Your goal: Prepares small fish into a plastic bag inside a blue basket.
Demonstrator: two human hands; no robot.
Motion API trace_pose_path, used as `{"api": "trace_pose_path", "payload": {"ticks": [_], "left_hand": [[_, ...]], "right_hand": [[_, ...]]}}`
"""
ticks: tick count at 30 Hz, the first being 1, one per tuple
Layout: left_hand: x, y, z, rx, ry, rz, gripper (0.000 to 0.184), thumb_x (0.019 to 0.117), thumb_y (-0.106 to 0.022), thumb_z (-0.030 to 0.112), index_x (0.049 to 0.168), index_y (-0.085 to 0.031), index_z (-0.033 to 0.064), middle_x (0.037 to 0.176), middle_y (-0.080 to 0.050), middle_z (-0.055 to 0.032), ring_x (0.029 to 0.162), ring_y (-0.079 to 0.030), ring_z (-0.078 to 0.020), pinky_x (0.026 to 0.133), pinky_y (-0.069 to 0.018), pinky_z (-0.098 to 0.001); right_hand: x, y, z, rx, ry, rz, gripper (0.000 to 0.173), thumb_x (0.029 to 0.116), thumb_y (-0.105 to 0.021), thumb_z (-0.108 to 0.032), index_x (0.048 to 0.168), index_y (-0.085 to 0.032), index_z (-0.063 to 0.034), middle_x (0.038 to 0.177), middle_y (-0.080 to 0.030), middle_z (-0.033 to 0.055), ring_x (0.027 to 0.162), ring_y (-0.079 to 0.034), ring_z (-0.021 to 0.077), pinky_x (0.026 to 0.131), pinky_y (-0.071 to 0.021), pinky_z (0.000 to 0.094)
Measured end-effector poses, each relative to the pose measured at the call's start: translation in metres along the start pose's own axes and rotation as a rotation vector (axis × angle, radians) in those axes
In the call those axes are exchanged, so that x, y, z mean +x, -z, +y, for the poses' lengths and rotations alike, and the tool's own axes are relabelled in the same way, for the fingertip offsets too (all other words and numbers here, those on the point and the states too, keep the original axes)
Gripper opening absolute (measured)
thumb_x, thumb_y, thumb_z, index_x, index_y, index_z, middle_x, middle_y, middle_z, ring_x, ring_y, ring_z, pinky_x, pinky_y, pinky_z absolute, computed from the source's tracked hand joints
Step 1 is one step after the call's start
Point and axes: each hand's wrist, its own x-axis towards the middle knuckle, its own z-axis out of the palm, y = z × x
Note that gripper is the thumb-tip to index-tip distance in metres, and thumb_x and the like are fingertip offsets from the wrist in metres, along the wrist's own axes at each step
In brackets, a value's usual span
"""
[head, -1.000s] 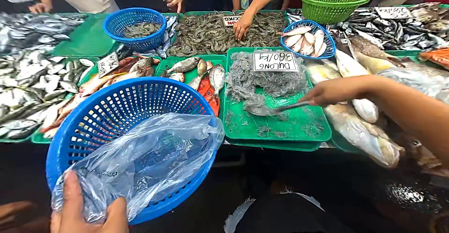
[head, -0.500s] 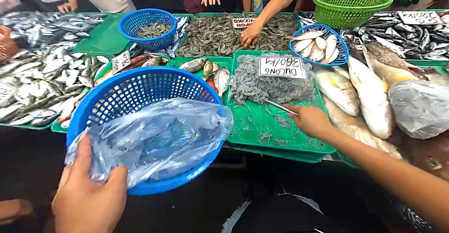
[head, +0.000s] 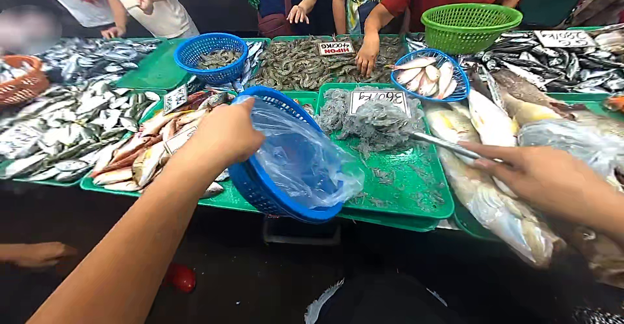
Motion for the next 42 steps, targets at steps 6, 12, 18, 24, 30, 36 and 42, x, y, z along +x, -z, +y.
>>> {"api": "trace_pose_path", "payload": {"ticks": [6,12,18,24,30,36,42], "left_hand": [[0.013,0.001,0.030,0.032,-0.002,-0.110,0.060,0.0941,-0.071,0.018,0.142,-0.047,-0.0077,0.116,-0.063,-0.0329,0.110,-0.062,-0.0499,0.090,-0.0473,-0.0672],[0.008,-0.009,0.043,0.019,0.003,-0.137,0.071,0.0940,-0.071,0.015,0.151,-0.036,-0.0085,0.121,-0.061,-0.0332,0.115,-0.060,-0.0490,0.094,-0.0472,-0.0648],[0.003,-0.018,0.031,-0.086,0.012,-0.094,0.065,0.0917,-0.073,0.015,0.145,-0.043,-0.0089,0.117,-0.063,-0.0304,0.112,-0.062,-0.0467,0.093,-0.0480,-0.0639],[-0.001,-0.022,0.011,-0.277,-0.034,-0.136,0.089,0.0909,-0.076,0.015,0.160,-0.023,-0.0021,0.142,-0.051,-0.0292,0.131,-0.052,-0.0424,0.106,-0.0424,-0.0597],[-0.017,-0.060,-0.003,-0.607,-0.021,-0.124,0.095,0.0844,-0.076,0.001,0.163,-0.022,0.0078,0.144,-0.051,-0.0260,0.121,-0.060,-0.0381,0.095,-0.0523,-0.0562],[-0.051,-0.109,-0.017,-0.733,0.124,0.046,0.100,0.0783,-0.075,0.003,0.164,-0.023,0.0143,0.150,-0.047,-0.0209,0.128,-0.056,-0.0328,0.101,-0.0491,-0.0549],[-0.078,-0.146,-0.011,-0.815,0.232,0.175,0.103,0.0768,-0.071,0.002,0.164,-0.016,0.0083,0.156,-0.038,-0.0253,0.133,-0.052,-0.0310,0.105,-0.0470,-0.0469]], "right_hand": [[-0.002,0.053,0.009,0.068,0.141,0.053,0.044,0.1024,-0.049,-0.044,0.138,-0.066,-0.0252,0.086,-0.070,0.0099,0.072,-0.063,0.0255,0.063,-0.0475,0.0565],[0.003,0.087,-0.036,0.116,0.257,0.024,0.037,0.1010,-0.059,-0.026,0.137,-0.067,-0.0254,0.084,-0.072,-0.0011,0.064,-0.061,0.0101,0.058,-0.0498,0.0390],[0.016,0.081,-0.036,0.097,0.393,0.076,0.044,0.1000,-0.049,-0.050,0.138,-0.066,-0.0330,0.085,-0.071,-0.0070,0.069,-0.063,0.0051,0.058,-0.0516,0.0359],[0.021,0.053,-0.058,-0.048,0.488,0.046,0.040,0.1011,-0.048,-0.042,0.132,-0.071,-0.0302,0.087,-0.073,-0.0007,0.072,-0.066,0.0172,0.061,-0.0511,0.0494],[0.021,-0.014,-0.112,-0.288,0.695,0.185,0.048,0.0853,-0.060,0.008,0.123,-0.076,-0.0160,0.083,-0.069,0.0138,0.070,-0.067,0.0340,0.051,-0.0502,0.0452],[0.026,-0.031,-0.093,-0.342,0.792,0.429,0.051,0.0851,-0.053,0.015,0.123,-0.074,-0.0114,0.085,-0.065,0.0145,0.067,-0.062,0.0323,0.047,-0.0428,0.0396],[0.026,-0.031,-0.063,-0.247,0.792,0.423,0.051,0.0899,-0.047,0.001,0.127,-0.074,-0.0218,0.081,-0.064,0.0116,0.063,-0.059,0.0318,0.043,-0.0375,0.0394]]}}
